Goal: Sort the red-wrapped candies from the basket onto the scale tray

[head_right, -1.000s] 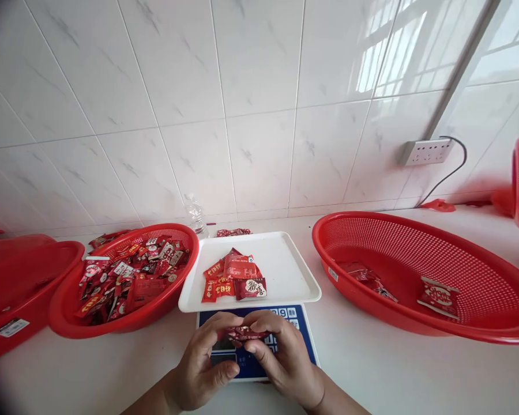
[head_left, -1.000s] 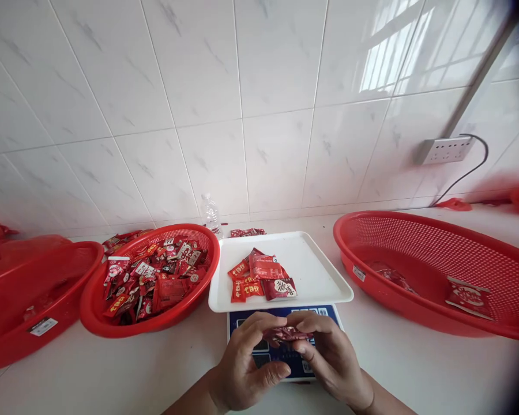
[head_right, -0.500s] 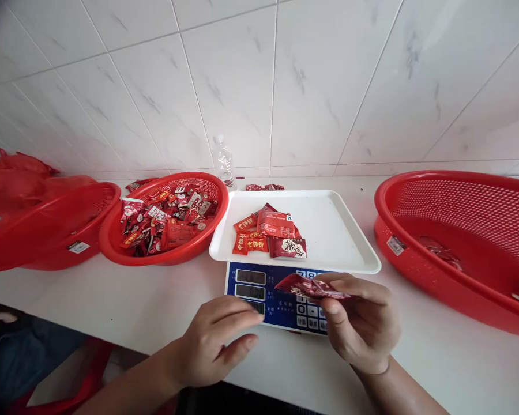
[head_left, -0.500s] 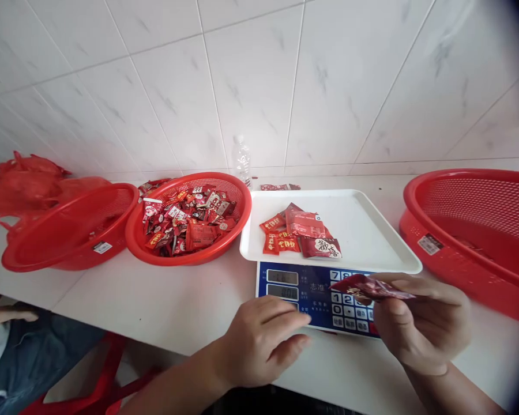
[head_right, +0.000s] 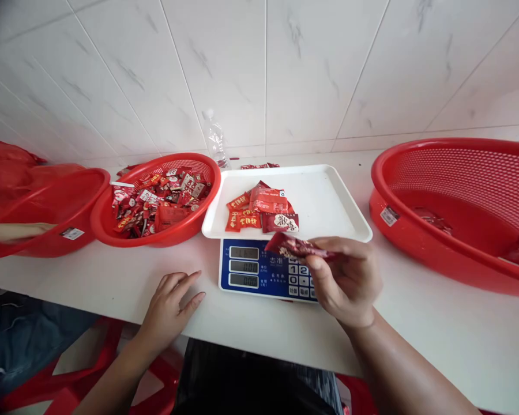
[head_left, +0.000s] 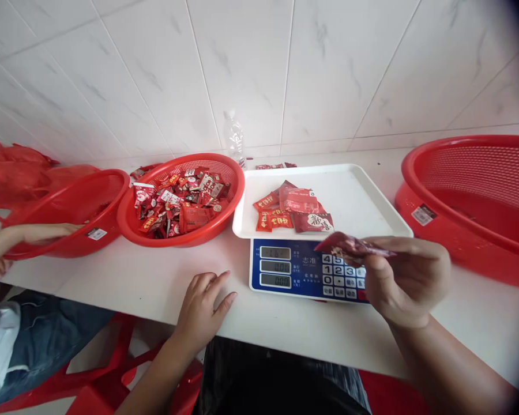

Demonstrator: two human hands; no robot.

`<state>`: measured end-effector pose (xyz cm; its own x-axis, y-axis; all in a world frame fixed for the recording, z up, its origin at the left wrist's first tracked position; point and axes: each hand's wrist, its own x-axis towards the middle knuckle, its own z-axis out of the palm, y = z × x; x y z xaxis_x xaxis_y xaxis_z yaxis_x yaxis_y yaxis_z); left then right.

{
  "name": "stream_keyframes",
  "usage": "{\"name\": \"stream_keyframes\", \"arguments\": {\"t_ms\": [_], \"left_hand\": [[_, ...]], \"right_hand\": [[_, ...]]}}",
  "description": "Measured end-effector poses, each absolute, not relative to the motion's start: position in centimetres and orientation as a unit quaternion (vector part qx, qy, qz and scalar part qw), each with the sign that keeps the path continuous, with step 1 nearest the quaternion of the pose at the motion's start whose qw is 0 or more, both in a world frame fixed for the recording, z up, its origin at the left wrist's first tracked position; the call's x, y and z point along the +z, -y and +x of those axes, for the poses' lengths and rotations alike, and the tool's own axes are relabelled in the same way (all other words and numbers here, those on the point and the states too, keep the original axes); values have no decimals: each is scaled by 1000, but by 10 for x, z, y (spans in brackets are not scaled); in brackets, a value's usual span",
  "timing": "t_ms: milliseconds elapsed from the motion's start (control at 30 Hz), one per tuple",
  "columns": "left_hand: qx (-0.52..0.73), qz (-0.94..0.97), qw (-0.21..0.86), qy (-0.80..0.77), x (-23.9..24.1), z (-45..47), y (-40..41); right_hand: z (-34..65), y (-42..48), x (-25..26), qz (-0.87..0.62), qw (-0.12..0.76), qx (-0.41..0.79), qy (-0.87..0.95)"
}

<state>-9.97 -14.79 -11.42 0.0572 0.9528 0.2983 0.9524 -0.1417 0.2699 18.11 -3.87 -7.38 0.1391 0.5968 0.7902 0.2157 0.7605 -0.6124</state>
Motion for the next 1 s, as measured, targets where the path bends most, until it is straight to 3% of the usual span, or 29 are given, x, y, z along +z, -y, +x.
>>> {"name": "stream_keyframes", "arguments": {"t_ms": [167, 433, 667, 867, 1000], "left_hand": [[205, 830, 71, -514, -108, -70, 154], [186, 871, 118, -438, -101, -50, 153], [360, 790, 222, -444, -71, -32, 123], [415, 683, 410, -439, -49, -11, 86], [426, 719, 406, -370, -49, -2, 74]], "right_hand": [[181, 34, -77, -333, 676, 172, 634], [182, 34, -81, -326, 662, 177, 651], [178, 40, -83, -253, 637, 230, 691], [165, 47, -72, -129, 637, 217, 728], [161, 45, -72, -131, 645, 181, 730]]}}
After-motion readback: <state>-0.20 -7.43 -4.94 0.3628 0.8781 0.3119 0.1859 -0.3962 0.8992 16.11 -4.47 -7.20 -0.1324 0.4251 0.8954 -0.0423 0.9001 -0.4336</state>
